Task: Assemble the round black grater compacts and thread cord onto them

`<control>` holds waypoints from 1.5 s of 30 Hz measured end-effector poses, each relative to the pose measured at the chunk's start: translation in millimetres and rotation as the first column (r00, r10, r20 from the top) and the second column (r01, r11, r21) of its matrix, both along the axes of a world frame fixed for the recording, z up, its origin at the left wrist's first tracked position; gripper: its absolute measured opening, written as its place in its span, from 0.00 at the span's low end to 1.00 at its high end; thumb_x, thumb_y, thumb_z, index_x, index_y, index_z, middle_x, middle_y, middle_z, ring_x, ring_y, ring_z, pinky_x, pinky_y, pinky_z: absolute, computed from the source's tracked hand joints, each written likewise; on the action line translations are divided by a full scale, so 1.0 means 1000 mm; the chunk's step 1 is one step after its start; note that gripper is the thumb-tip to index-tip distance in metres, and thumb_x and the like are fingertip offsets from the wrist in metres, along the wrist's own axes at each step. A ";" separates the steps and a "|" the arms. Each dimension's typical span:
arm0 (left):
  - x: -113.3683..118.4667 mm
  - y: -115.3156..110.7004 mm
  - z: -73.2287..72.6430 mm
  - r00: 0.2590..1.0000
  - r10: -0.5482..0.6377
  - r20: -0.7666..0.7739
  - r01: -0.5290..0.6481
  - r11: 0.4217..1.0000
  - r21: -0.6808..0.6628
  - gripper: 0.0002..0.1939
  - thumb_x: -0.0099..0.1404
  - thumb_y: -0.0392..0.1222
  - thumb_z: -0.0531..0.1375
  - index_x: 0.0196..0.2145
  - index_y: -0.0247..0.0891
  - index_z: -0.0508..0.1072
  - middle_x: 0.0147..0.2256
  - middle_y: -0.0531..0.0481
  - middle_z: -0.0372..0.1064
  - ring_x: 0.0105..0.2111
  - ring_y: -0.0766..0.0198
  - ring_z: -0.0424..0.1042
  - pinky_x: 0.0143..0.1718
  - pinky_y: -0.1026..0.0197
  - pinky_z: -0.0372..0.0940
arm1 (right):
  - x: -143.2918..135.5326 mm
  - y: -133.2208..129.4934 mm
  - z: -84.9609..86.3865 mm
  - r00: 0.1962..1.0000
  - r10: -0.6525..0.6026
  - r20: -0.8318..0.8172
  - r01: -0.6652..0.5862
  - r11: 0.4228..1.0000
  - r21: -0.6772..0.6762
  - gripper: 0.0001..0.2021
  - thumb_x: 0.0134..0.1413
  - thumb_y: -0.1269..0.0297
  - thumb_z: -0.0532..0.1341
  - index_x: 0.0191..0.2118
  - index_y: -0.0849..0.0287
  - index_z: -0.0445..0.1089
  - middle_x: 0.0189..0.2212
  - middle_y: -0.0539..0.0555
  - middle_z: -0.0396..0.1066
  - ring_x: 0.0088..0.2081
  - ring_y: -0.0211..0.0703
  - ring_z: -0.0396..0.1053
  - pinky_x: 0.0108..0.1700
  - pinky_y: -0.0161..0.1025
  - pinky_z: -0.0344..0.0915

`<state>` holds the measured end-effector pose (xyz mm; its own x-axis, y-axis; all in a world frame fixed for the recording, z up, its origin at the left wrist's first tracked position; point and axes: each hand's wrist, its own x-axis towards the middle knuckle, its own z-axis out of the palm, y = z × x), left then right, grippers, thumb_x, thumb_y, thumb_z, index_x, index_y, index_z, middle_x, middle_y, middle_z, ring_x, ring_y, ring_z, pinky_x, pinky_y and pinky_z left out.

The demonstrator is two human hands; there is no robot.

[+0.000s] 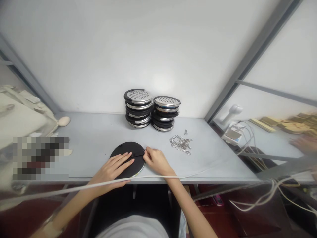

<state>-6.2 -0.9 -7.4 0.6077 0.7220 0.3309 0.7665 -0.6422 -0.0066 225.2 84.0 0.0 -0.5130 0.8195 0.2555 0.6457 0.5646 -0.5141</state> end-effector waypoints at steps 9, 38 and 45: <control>0.001 0.000 0.001 1.000 -0.002 0.014 0.002 1.000 0.017 0.35 0.66 0.48 0.57 0.65 0.39 0.49 0.64 0.42 0.47 0.63 0.51 0.50 0.60 0.48 0.54 | 0.000 0.000 0.000 0.999 -0.007 0.041 0.007 1.000 0.003 0.12 0.62 0.66 0.48 0.28 0.57 0.60 0.19 0.47 0.62 0.21 0.36 0.60 0.27 0.32 0.50; 0.001 0.000 0.001 1.000 0.005 -0.006 -0.005 1.000 0.011 0.33 0.67 0.49 0.55 0.65 0.38 0.49 0.65 0.42 0.46 0.64 0.52 0.48 0.61 0.48 0.52 | -0.001 0.001 -0.001 0.999 -0.001 0.048 0.001 1.000 0.005 0.10 0.59 0.68 0.50 0.26 0.56 0.57 0.18 0.46 0.60 0.21 0.35 0.59 0.28 0.32 0.50; 0.001 0.001 0.001 1.000 0.002 -0.004 -0.002 1.000 0.025 0.33 0.67 0.50 0.55 0.64 0.37 0.51 0.64 0.42 0.47 0.63 0.52 0.49 0.61 0.49 0.53 | -0.001 0.000 0.000 0.999 -0.004 0.047 0.004 1.000 0.001 0.10 0.59 0.68 0.49 0.26 0.56 0.56 0.18 0.46 0.59 0.21 0.35 0.58 0.28 0.32 0.49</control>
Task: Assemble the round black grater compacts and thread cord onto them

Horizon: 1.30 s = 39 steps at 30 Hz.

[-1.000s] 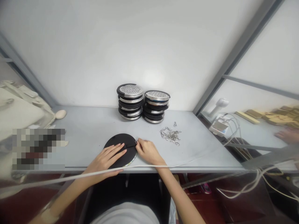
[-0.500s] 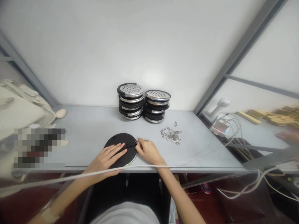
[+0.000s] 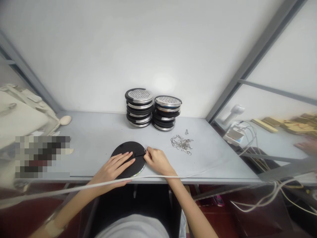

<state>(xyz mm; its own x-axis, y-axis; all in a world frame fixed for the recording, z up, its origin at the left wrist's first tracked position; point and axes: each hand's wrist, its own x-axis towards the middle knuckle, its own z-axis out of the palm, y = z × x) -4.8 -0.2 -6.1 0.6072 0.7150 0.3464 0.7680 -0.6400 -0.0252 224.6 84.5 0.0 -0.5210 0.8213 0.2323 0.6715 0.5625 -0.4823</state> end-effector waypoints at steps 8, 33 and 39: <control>0.001 -0.002 0.001 1.000 0.000 -0.008 0.000 1.000 -0.004 0.34 0.66 0.49 0.56 0.64 0.37 0.50 0.64 0.41 0.47 0.63 0.52 0.49 0.60 0.48 0.54 | 0.001 0.000 -0.001 1.000 0.003 -0.005 -0.003 1.000 0.003 0.10 0.59 0.68 0.49 0.26 0.57 0.55 0.18 0.46 0.59 0.21 0.35 0.58 0.28 0.31 0.49; 0.001 0.000 0.001 0.997 -0.019 0.077 0.019 1.000 0.002 0.32 0.65 0.49 0.57 0.63 0.37 0.55 0.60 0.37 0.56 0.62 0.51 0.53 0.58 0.46 0.57 | 0.001 0.000 -0.002 1.000 0.011 -0.027 -0.012 1.000 -0.014 0.11 0.60 0.67 0.49 0.26 0.56 0.52 0.18 0.45 0.57 0.20 0.34 0.57 0.28 0.32 0.49; 0.001 -0.001 0.002 0.997 -0.016 0.070 0.016 1.000 -0.002 0.32 0.65 0.50 0.58 0.62 0.36 0.55 0.59 0.37 0.57 0.61 0.50 0.54 0.58 0.46 0.58 | 0.001 0.001 -0.002 1.000 0.010 -0.017 -0.011 1.000 -0.008 0.11 0.61 0.67 0.49 0.26 0.56 0.53 0.18 0.45 0.58 0.21 0.34 0.57 0.28 0.32 0.49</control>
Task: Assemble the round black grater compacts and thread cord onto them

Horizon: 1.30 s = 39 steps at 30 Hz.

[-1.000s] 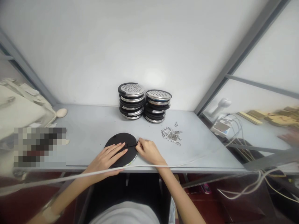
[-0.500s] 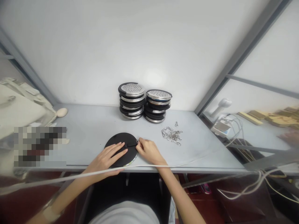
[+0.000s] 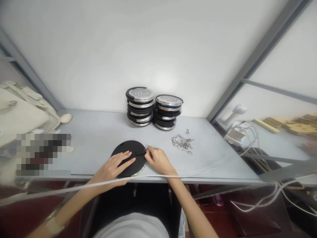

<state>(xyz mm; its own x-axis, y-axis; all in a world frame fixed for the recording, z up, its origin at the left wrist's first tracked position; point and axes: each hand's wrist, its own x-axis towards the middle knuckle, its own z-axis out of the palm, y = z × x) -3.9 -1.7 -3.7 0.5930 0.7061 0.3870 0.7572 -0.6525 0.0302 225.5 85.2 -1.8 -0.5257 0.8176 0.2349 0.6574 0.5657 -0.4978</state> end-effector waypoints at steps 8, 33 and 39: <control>0.001 0.000 0.001 1.000 -0.001 0.005 0.001 1.000 0.002 0.32 0.65 0.49 0.58 0.62 0.36 0.55 0.59 0.38 0.57 0.61 0.51 0.54 0.58 0.47 0.57 | 0.001 0.000 0.001 1.000 0.012 0.025 -0.012 1.000 0.013 0.12 0.64 0.65 0.46 0.28 0.56 0.56 0.20 0.47 0.61 0.22 0.36 0.61 0.28 0.32 0.50; 0.000 0.000 0.000 1.000 -0.004 0.001 0.004 1.000 0.014 0.31 0.65 0.48 0.58 0.62 0.35 0.56 0.58 0.37 0.59 0.61 0.51 0.55 0.59 0.47 0.57 | 0.001 0.000 0.002 0.999 0.021 0.038 -0.022 1.000 0.008 0.16 0.68 0.62 0.44 0.30 0.57 0.61 0.22 0.49 0.65 0.24 0.38 0.63 0.29 0.33 0.53; 0.001 0.000 0.001 1.000 -0.003 -0.007 0.003 1.000 0.014 0.31 0.65 0.49 0.57 0.62 0.35 0.56 0.58 0.38 0.59 0.60 0.51 0.56 0.58 0.47 0.58 | 0.001 0.000 0.002 0.999 0.023 0.036 -0.023 1.000 0.003 0.16 0.67 0.63 0.44 0.29 0.57 0.62 0.22 0.50 0.66 0.25 0.38 0.65 0.30 0.33 0.54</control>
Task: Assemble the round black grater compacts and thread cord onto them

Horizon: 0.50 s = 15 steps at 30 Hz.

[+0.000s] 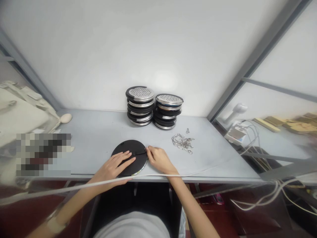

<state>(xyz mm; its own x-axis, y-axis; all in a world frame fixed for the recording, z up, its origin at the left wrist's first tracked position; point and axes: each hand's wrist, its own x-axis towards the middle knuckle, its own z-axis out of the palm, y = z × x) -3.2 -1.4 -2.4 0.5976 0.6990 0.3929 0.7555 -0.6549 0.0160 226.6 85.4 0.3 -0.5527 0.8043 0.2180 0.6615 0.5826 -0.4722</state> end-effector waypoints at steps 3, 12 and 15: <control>0.000 0.000 0.000 1.000 -0.004 0.004 0.004 1.000 0.011 0.31 0.66 0.49 0.57 0.62 0.35 0.56 0.58 0.37 0.60 0.60 0.51 0.56 0.58 0.47 0.58 | 0.000 0.000 0.000 1.000 -0.009 -0.006 0.009 1.000 -0.004 0.17 0.67 0.63 0.44 0.29 0.57 0.62 0.23 0.50 0.67 0.25 0.38 0.65 0.30 0.33 0.54; 0.000 0.000 -0.001 1.000 0.004 -0.001 -0.004 1.000 0.004 0.32 0.65 0.50 0.57 0.62 0.35 0.56 0.58 0.38 0.59 0.60 0.51 0.56 0.58 0.47 0.58 | -0.001 0.000 0.000 1.000 -0.013 -0.004 0.012 1.000 -0.013 0.17 0.67 0.62 0.44 0.30 0.57 0.63 0.24 0.51 0.69 0.26 0.39 0.67 0.31 0.32 0.55; 0.000 0.001 -0.002 1.000 0.003 -0.003 -0.003 1.000 -0.002 0.32 0.65 0.50 0.57 0.62 0.35 0.55 0.59 0.38 0.58 0.60 0.51 0.56 0.59 0.48 0.57 | -0.001 0.001 0.000 1.000 -0.012 -0.008 0.012 1.000 -0.015 0.17 0.68 0.62 0.44 0.30 0.57 0.63 0.23 0.51 0.69 0.26 0.38 0.67 0.31 0.32 0.55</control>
